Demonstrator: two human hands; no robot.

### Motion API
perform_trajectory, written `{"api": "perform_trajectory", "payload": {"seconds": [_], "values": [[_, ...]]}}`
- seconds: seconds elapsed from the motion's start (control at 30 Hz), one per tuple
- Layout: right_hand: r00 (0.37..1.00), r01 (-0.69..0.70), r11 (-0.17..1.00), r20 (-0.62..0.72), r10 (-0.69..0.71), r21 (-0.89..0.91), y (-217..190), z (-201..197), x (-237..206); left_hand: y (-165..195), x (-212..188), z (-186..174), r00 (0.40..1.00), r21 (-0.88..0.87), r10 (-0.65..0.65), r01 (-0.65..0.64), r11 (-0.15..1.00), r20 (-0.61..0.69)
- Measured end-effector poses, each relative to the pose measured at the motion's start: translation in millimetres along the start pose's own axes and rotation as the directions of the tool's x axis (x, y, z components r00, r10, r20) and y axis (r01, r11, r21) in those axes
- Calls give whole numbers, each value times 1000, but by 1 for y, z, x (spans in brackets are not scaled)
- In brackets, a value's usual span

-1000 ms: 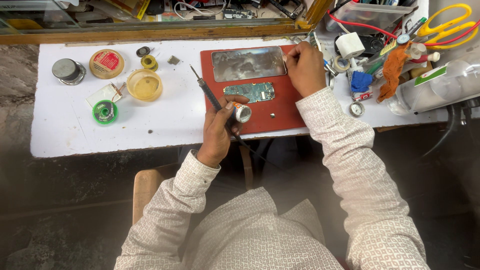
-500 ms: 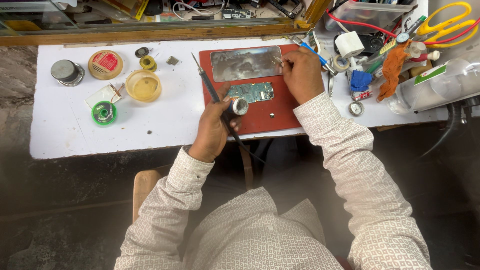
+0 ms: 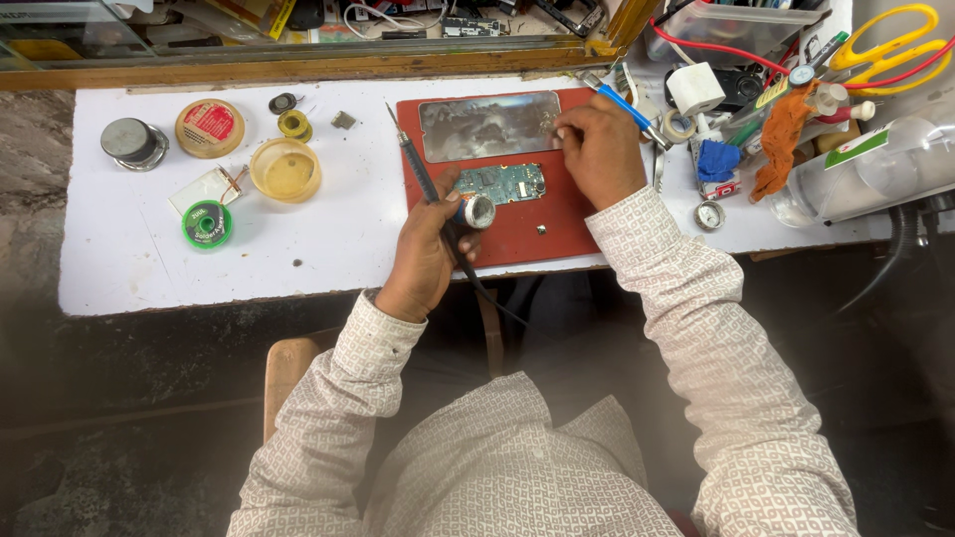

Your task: The person uses a blue-handled tool to scrape a small component from a green circuit board. They then use a soldering iron to heat the component and apply flux paste from a small container. The person continues to solder the component and the circuit board.

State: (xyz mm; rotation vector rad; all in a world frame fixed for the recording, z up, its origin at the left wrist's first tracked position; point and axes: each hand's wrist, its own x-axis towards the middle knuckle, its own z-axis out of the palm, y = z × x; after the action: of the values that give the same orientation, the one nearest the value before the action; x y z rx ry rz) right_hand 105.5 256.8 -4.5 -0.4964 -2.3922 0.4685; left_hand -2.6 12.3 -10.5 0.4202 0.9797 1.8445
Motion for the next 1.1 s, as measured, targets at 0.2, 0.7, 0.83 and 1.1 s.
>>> {"api": "perform_trajectory", "payload": {"seconds": [0.2,0.7,0.83,1.1], "values": [[996,-68,980,-40,76,187,-6,-13,1,3,-4,4,1000,54,27,-27,998,-4],[998,-52,922,-18,63,384,-132,-81,-84,6,-12,7,993,228,63,-83,970,95],[992,95,961,-101,-71,259,-158,-79,-84,5,-13,7,994,237,57,-79,968,97],[946,311,950,-107,-305,42,-160,-61,-69,3,-12,6,988,257,91,-120,959,122]]}}
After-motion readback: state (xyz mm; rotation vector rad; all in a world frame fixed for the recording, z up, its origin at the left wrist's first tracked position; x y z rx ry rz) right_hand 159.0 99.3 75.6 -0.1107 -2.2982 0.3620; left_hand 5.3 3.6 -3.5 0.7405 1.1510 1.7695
